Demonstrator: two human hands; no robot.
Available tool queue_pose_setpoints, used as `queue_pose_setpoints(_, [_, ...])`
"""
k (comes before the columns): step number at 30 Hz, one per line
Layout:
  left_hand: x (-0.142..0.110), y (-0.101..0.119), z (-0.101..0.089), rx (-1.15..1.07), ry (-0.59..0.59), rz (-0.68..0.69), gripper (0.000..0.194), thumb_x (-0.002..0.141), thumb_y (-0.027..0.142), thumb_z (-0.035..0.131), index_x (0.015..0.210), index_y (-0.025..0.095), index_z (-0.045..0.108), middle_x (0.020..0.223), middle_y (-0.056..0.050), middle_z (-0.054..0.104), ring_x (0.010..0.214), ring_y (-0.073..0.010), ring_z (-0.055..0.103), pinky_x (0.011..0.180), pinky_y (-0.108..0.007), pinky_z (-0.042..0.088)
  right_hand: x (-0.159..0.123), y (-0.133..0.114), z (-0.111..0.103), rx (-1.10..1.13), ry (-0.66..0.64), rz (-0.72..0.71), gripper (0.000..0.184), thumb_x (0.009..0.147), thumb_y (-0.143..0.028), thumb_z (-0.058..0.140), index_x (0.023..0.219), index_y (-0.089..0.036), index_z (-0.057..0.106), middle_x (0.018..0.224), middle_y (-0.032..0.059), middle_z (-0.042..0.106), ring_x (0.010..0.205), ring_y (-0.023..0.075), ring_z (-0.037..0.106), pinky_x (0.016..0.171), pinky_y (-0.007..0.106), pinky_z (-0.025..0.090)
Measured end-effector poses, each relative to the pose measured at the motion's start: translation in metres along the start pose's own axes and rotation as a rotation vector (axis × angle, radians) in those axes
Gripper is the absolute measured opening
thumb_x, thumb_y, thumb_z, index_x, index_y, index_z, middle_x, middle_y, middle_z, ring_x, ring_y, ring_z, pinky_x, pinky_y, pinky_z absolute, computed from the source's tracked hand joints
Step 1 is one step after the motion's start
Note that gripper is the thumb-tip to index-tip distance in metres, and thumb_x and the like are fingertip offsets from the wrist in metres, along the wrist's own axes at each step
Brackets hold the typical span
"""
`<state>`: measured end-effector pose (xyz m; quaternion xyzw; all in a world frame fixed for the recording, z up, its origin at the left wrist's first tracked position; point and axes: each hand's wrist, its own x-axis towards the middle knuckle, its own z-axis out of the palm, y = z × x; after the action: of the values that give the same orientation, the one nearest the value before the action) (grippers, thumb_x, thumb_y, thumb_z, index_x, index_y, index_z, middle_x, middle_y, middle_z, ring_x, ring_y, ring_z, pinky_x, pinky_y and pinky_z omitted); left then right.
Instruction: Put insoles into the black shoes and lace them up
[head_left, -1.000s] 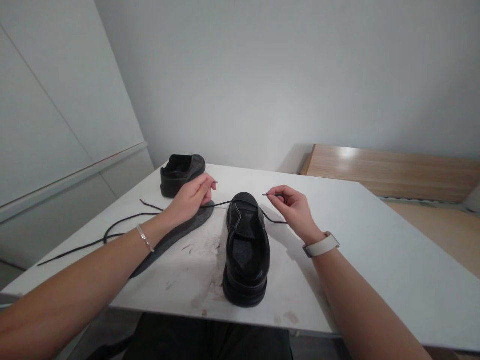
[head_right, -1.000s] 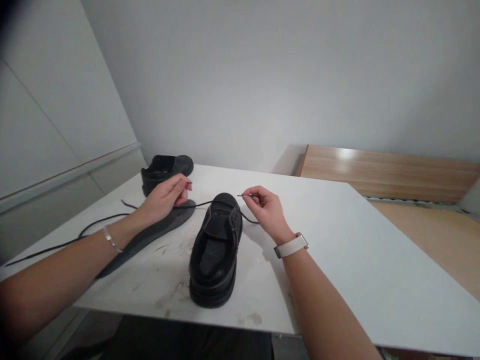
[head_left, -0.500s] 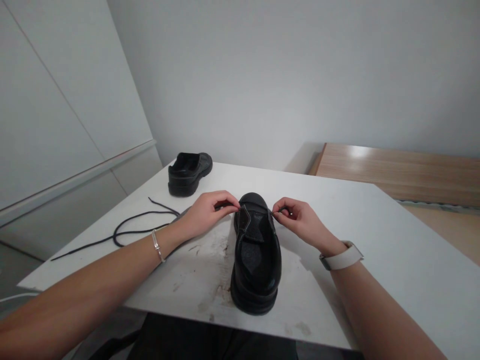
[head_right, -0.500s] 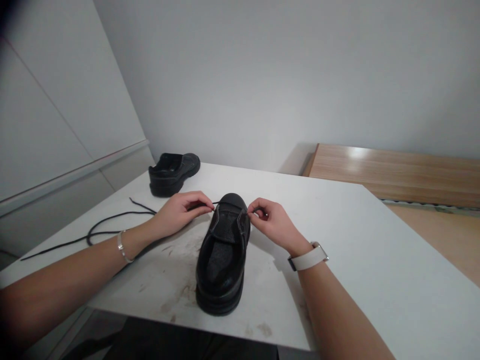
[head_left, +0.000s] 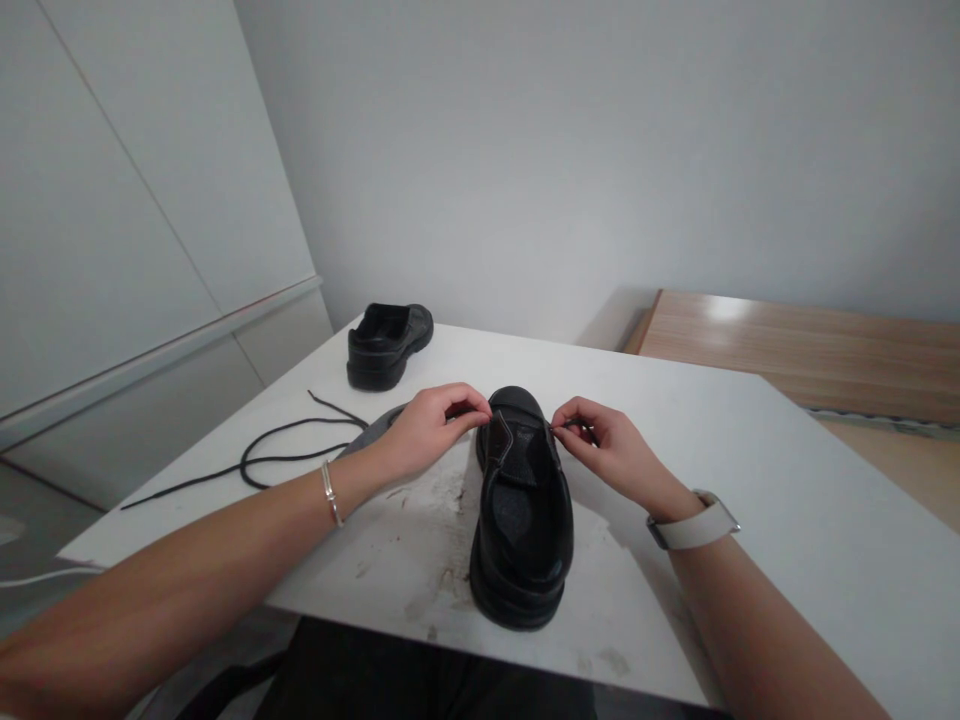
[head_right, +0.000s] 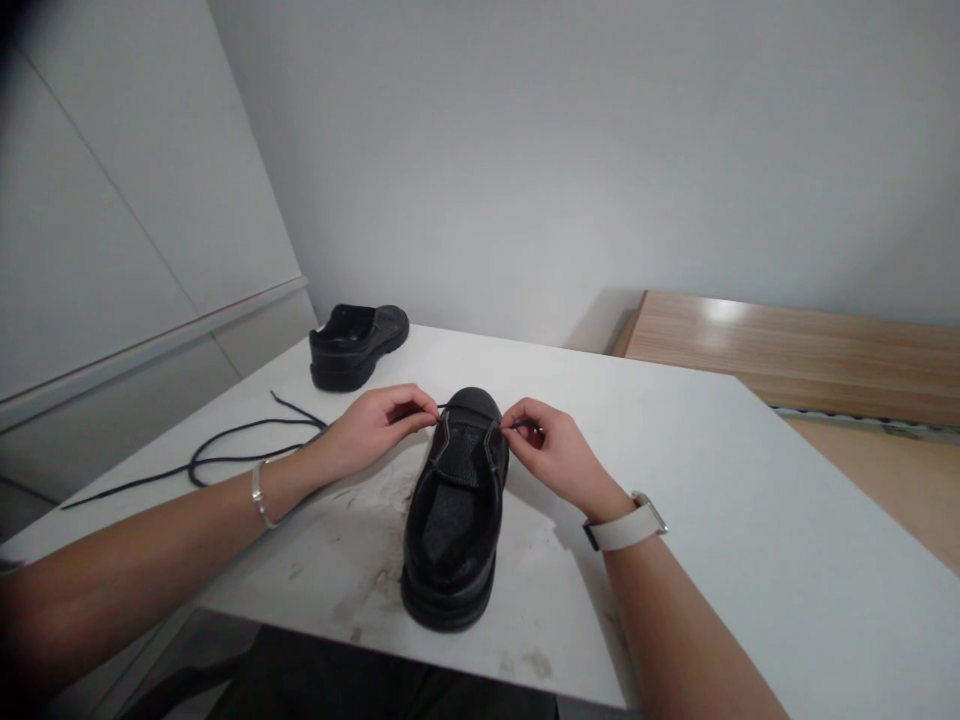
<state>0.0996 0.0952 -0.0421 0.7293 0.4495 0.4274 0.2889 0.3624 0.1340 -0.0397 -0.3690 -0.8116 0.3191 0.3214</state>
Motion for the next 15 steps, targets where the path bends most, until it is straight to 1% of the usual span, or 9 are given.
queue_pose_setpoints(6, [-0.0007,0.0028,-0.0023,0.143,0.008,0.057,0.009,0.09,0.023,0.064,0.088,0.018,0.07,0.09,-0.006,0.072,0.086,-0.0195,0.065,0.081,-0.033,0.048,-0.0001,-0.0016,-0.0006,-0.018,-0.009,0.003,0.019,0.089,-0.034,0.059,0.088,-0.016,0.064,0.079,0.0035,0.063,0.065,0.0118,0.05,0.056,0.025,0.038])
queue_pose_setpoints(12, [-0.0002,0.0011,0.0024,-0.064,0.002,-0.075,0.009,0.089,0.024,0.066,0.087,0.016,0.069,0.088,-0.006,0.072,0.085,-0.0188,0.064,0.08,-0.032,0.049,-0.0003,-0.0001,-0.0006,-0.013,-0.011,-0.001,0.019,0.09,-0.034,0.058,0.088,-0.016,0.063,0.079,0.0034,0.063,0.067,0.0121,0.051,0.058,0.026,0.039])
queue_pose_setpoints(15, [-0.0001,0.0002,0.0038,-0.108,-0.008,-0.081,0.009,0.089,0.024,0.066,0.087,0.015,0.069,0.088,-0.005,0.071,0.085,-0.0181,0.064,0.081,-0.032,0.048,-0.0002,0.0004,-0.0002,-0.023,-0.014,-0.005,0.019,0.09,-0.034,0.058,0.088,-0.016,0.063,0.08,0.0032,0.063,0.068,0.0125,0.052,0.059,0.026,0.04])
